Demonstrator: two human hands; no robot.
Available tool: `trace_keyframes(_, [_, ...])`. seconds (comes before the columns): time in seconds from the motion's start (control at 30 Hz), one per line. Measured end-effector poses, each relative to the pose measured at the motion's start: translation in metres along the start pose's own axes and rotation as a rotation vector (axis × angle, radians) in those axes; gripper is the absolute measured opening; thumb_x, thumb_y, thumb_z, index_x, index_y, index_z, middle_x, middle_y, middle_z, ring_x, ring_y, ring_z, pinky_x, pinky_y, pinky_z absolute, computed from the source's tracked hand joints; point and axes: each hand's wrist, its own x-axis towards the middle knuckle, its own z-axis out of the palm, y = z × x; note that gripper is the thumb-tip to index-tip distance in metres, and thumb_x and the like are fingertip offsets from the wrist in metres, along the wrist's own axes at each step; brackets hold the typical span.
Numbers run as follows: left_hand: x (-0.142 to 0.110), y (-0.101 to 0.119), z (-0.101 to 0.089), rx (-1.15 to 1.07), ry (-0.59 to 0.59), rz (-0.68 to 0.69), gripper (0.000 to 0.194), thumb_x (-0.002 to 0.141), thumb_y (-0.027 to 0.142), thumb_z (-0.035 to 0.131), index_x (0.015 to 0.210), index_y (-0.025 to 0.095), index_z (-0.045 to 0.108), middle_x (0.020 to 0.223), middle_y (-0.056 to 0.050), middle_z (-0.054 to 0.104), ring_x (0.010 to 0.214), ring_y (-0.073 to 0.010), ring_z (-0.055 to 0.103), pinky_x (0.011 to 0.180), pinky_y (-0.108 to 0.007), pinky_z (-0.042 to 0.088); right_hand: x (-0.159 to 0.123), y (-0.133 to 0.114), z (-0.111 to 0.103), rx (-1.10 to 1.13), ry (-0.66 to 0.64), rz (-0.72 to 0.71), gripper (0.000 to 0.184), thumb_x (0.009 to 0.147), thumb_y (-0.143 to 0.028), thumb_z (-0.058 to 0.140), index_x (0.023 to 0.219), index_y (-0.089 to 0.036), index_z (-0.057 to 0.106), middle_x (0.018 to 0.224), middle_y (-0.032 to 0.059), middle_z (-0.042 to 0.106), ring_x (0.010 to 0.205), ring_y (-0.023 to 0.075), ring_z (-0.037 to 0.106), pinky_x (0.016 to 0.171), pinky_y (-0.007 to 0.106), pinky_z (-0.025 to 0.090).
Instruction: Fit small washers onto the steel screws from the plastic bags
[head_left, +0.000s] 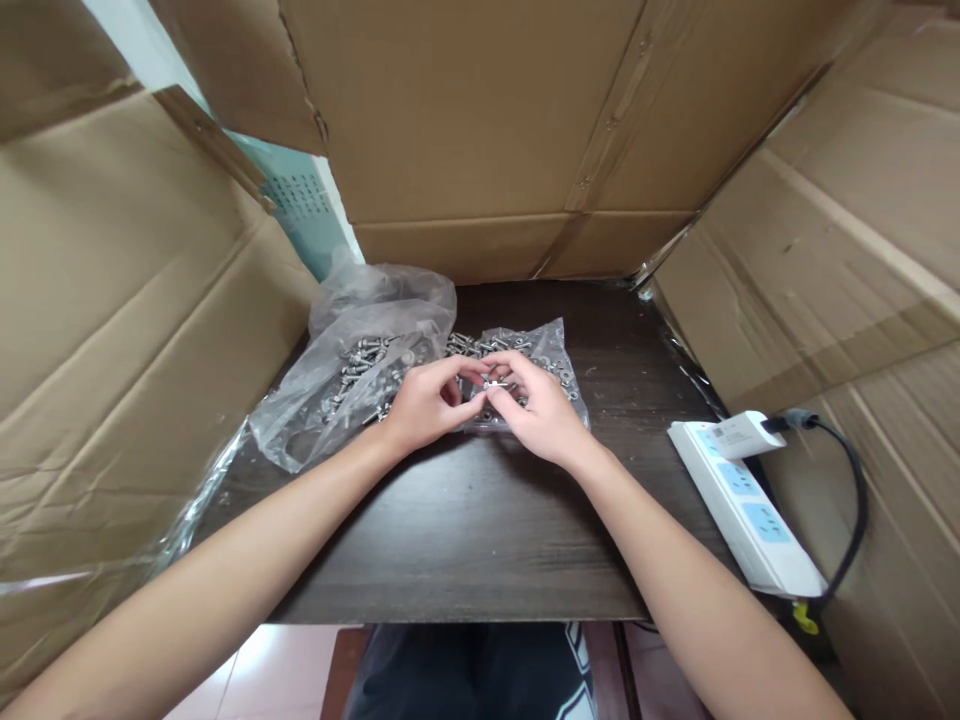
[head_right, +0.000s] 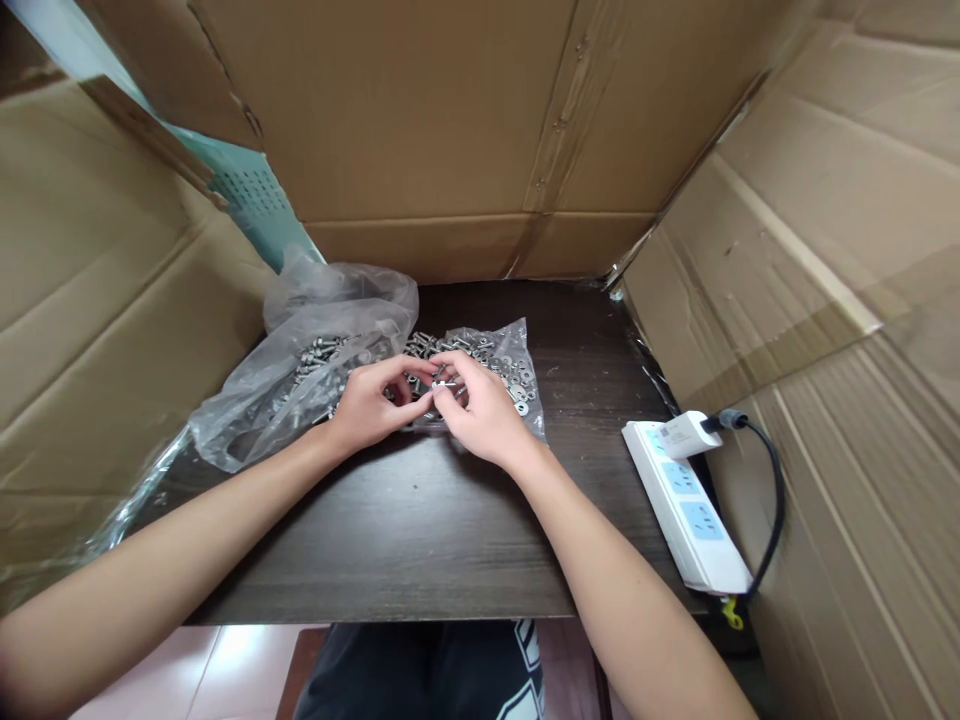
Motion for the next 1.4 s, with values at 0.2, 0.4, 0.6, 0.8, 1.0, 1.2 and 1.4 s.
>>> trace_keyframes(0.2, [0.0007, 0.0000, -0.0008, -0.013, 0.013, -0.012, 0.024, 0.084, 0.015, 0.074, 0.108, 0.015, 0.070, 0.089, -0.001, 0.076, 0.051, -0.0045, 0.060, 0.053, -0.014, 0.050, 0.0020, 0.0039, 0.0011, 0.080, 0.032, 0.029, 0.032, 0.087, -0.023, 0.061, 0.119, -0.020, 0.063, 0.099, 0.0070, 0.071, 0.087, 0.0191, 0.071, 0.074, 0.033, 0.059])
trace_keyframes(0.4, [0.0007, -0.0009, -0.0002, -0.007, 0.032, -0.020, 0.024, 0.085, 0.016, 0.075, 0.108, 0.015, 0.071, 0.093, -0.003, 0.078, 0.052, -0.0049, 0.061, 0.052, -0.015, 0.051, 0.0041, 0.0055, 0.0014, 0.204, 0.074, 0.109, 0.038, 0.079, -0.023, 0.069, 0.116, -0.020, 0.064, 0.097, 0.0066, 0.073, 0.085, 0.0187, 0.073, 0.078, 0.034, 0.062])
trace_keyframes(0.6, [0.0009, -0.0013, 0.0003, 0.026, 0.038, 0.028, 0.015, 0.088, 0.015, 0.073, 0.103, 0.015, 0.074, 0.093, -0.004, 0.079, 0.055, -0.0060, 0.063, 0.056, -0.016, 0.053, 0.0050, 0.0072, 0.0029, 0.245, 0.117, 0.136, 0.041, 0.074, -0.023, 0.073, 0.113, -0.020, 0.064, 0.095, 0.0057, 0.073, 0.085, 0.0192, 0.074, 0.081, 0.035, 0.064])
trace_keyframes(0.8, [0.0017, -0.0012, 0.0001, 0.053, 0.015, 0.066, 0.015, 0.090, 0.017, 0.072, 0.105, 0.015, 0.077, 0.087, -0.003, 0.078, 0.057, -0.0071, 0.064, 0.059, -0.017, 0.054, 0.0041, 0.0073, 0.0021, 0.192, 0.126, 0.102, 0.038, 0.074, -0.022, 0.074, 0.112, -0.020, 0.065, 0.094, 0.0055, 0.073, 0.085, 0.0191, 0.073, 0.080, 0.034, 0.063])
trace_keyframes(1.0, [0.0015, 0.0014, 0.0016, 0.014, -0.010, 0.042, 0.011, 0.088, 0.014, 0.071, 0.098, 0.014, 0.075, 0.085, -0.002, 0.077, 0.057, -0.0068, 0.065, 0.055, -0.015, 0.052, 0.0025, 0.0038, 0.0001, 0.028, 0.092, 0.104, 0.019, 0.093, -0.030, 0.059, 0.107, -0.020, 0.065, 0.075, 0.0008, 0.069, 0.064, 0.0161, 0.067, 0.066, 0.032, 0.056])
trace_keyframes(1.2, [0.0015, 0.0013, 0.0021, 0.007, -0.003, 0.036, 0.010, 0.083, 0.014, 0.071, 0.092, 0.015, 0.070, 0.086, -0.001, 0.075, 0.053, -0.0050, 0.062, 0.053, -0.014, 0.051, 0.0010, 0.0000, 0.0012, 0.093, 0.024, 0.081, 0.019, 0.090, -0.025, 0.061, 0.109, -0.021, 0.064, 0.086, 0.0021, 0.071, 0.077, 0.0180, 0.071, 0.071, 0.032, 0.057])
trace_keyframes(1.4, [0.0018, 0.0013, 0.0010, 0.019, -0.006, 0.030, 0.010, 0.083, 0.015, 0.072, 0.093, 0.015, 0.069, 0.085, 0.000, 0.073, 0.054, -0.0054, 0.062, 0.053, -0.014, 0.052, 0.0012, 0.0043, 0.0007, 0.116, 0.045, 0.062, 0.032, 0.083, -0.020, 0.065, 0.115, -0.022, 0.064, 0.097, 0.0047, 0.071, 0.090, 0.0201, 0.072, 0.074, 0.033, 0.058])
